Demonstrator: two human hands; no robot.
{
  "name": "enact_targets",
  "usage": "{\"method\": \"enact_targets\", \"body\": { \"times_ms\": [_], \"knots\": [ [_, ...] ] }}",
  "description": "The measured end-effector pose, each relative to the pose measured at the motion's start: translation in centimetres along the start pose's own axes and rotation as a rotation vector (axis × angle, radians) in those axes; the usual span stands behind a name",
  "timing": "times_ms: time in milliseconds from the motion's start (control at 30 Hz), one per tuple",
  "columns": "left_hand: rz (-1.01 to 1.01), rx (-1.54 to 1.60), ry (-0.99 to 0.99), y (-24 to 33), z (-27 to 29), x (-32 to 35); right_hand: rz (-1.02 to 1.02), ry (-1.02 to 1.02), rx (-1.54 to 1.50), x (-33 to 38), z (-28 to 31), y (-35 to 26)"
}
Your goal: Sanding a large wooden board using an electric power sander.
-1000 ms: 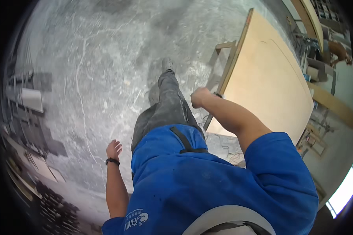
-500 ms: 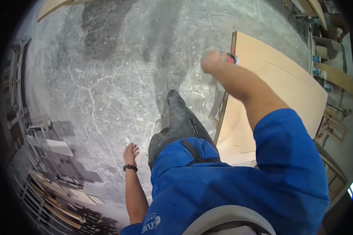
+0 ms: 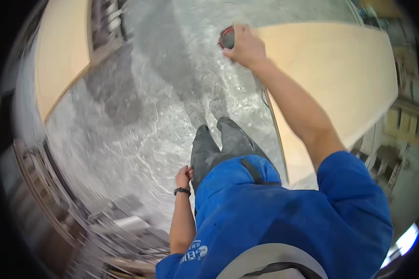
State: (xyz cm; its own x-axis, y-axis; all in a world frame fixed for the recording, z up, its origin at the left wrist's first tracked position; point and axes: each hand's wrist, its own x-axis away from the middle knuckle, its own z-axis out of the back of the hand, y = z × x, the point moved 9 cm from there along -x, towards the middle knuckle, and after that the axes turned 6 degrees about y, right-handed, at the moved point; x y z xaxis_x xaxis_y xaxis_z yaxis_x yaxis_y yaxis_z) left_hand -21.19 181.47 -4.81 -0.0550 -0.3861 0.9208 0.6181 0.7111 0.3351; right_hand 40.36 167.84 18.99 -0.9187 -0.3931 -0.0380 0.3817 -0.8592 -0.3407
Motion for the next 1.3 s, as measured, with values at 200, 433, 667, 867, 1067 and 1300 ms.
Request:
{"method": "enact_targets", "body": {
  "times_ms": [200,433,667,867,1067,1300],
  "knots": [
    [-0.098,-0.405,-0.143,16.3,-7.6,-2.6,-0.506,0.248,-0.407,20.3,5.6,9.4],
    [-0.250,-0.788,-0.208,30.0,-18.5,-2.9,-0.869,0.368,-0.281,38.7,10.7,18.6],
    [-0.594,-0.910,-0.803,28.3,-44.8,15.3,-0.872,0.333,-0.259,33.2,11.9,16.7],
    [-1.154,-1.065,-1.197,30.1,-57.5,29.3,-0.804,0.270,-0.429,16.4,9.7,12.3],
    [-0.918,-1.299,-1.037,43.6,-65.0,22.8,-0.576,0.081,-0.437,-3.3,7.9,10.0],
    [-0.902,-1.293,-1.216,40.1,-68.7,27.6,-0.685,0.296,-0.449,-1.1,10.6,14.0]
  ]
}}
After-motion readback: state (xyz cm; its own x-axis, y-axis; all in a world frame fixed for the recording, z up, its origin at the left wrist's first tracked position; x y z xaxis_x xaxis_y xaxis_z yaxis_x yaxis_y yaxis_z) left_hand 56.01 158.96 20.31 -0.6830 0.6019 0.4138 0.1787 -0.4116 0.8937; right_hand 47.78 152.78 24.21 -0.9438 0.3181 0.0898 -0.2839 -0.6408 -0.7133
